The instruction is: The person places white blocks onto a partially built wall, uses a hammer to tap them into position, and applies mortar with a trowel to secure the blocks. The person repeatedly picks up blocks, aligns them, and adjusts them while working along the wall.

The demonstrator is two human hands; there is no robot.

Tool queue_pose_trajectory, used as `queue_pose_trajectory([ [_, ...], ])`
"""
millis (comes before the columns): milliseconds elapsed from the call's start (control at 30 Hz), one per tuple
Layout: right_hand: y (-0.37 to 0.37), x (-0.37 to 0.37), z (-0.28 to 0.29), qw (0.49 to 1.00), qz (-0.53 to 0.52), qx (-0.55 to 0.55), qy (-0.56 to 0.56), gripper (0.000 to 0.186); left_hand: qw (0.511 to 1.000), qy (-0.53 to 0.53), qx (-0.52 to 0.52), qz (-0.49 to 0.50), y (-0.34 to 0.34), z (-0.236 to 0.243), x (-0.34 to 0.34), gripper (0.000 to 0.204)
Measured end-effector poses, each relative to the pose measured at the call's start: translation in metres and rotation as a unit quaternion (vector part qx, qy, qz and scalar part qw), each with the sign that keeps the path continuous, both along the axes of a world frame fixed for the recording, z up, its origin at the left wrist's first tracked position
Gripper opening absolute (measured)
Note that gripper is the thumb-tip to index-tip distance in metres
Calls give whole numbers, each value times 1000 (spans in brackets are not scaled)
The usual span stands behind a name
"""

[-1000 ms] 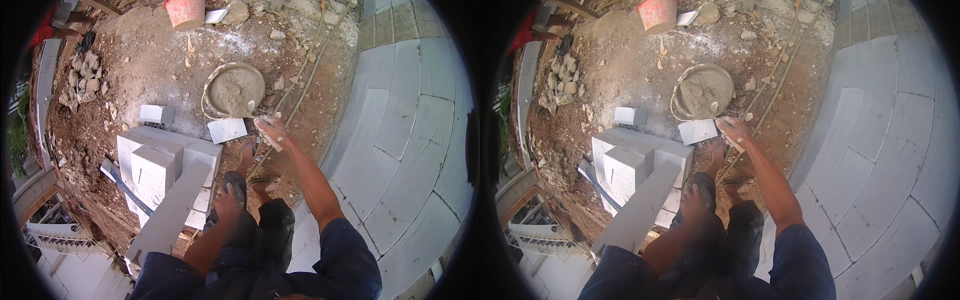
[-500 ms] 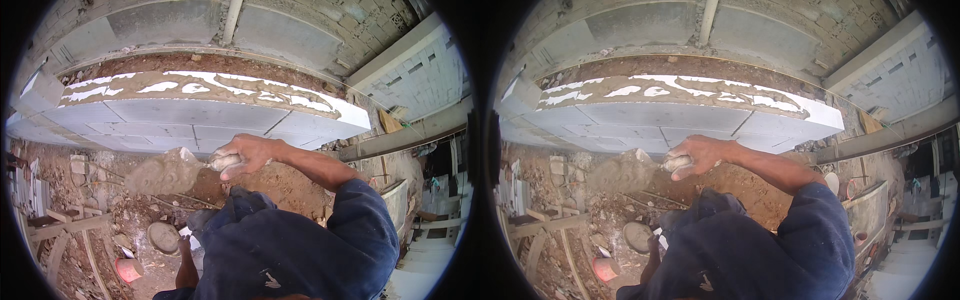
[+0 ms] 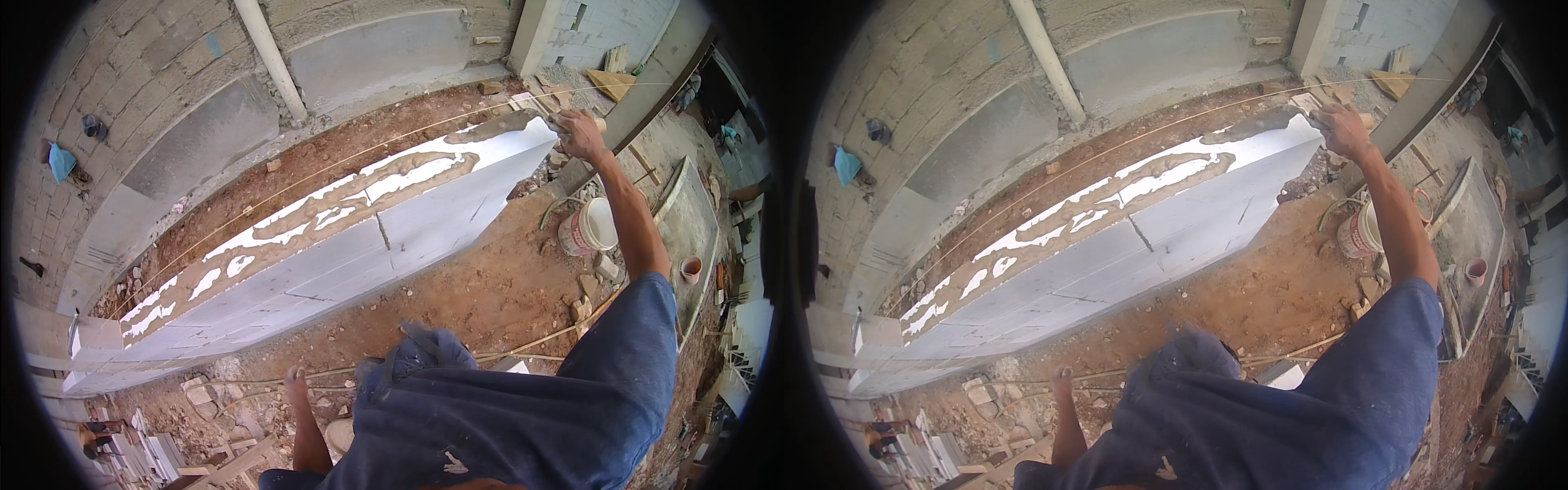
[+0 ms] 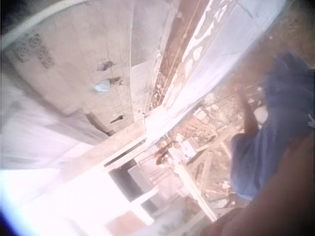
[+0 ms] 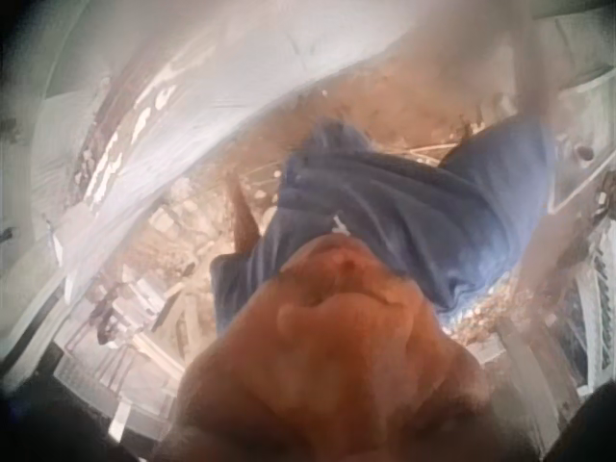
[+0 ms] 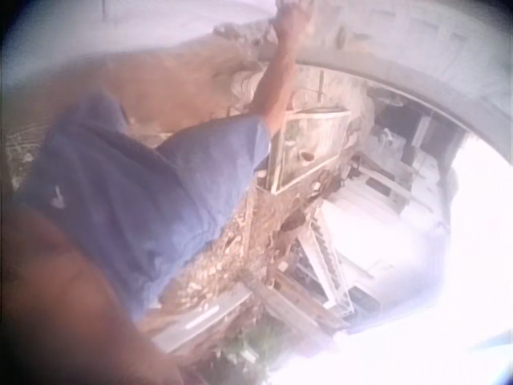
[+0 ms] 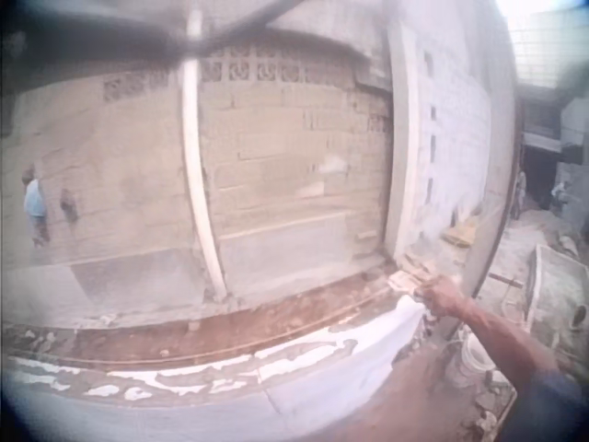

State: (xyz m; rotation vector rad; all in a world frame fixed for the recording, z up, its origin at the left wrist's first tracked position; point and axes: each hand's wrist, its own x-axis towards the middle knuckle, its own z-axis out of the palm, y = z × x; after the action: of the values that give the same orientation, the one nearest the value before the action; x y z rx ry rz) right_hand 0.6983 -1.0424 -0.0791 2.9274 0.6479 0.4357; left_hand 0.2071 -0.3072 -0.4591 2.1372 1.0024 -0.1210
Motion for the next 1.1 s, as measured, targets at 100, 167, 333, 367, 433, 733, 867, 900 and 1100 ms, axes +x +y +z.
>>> queue_pose_trajectory([
  [100, -42, 0, -4, 998, -54, 6, -15, 37, 998, 5, 15, -53, -53, 51, 33, 36],
  [167, -72, -10, -13, 995, -101, 12, -19, 36, 993, 13, 11, -116, -58, 57, 38, 36],
  [333, -87, -30, -96, 965, -155, 123, -169, 32, 983, 89, 56, -154, -56, 31, -9, 33],
  [367, -77, -37, -123, 951, -158, 167, -207, 35, 974, 120, 82, -171, -55, 25, -21, 32],
  [433, -36, -38, -164, 922, -184, 220, -261, 41, 955, 185, 52, -224, -49, 26, -29, 32],
  [733, 138, -172, -234, 926, -166, 287, -182, 46, 990, 86, -110, -19, 0, -39, -8, 34],
  [867, 170, -246, -246, 935, -133, 310, -108, 41, 988, 3, -154, 4, -81, -25, 18, 36],
  [900, 181, -261, -246, 932, -91, 346, -61, 40, 992, -17, -125, -5, -91, -36, 8, 36],
  [1100, 301, -296, -220, 905, 157, 257, 299, 37, 980, 140, -134, 49, -203, -54, -81, 53],
])
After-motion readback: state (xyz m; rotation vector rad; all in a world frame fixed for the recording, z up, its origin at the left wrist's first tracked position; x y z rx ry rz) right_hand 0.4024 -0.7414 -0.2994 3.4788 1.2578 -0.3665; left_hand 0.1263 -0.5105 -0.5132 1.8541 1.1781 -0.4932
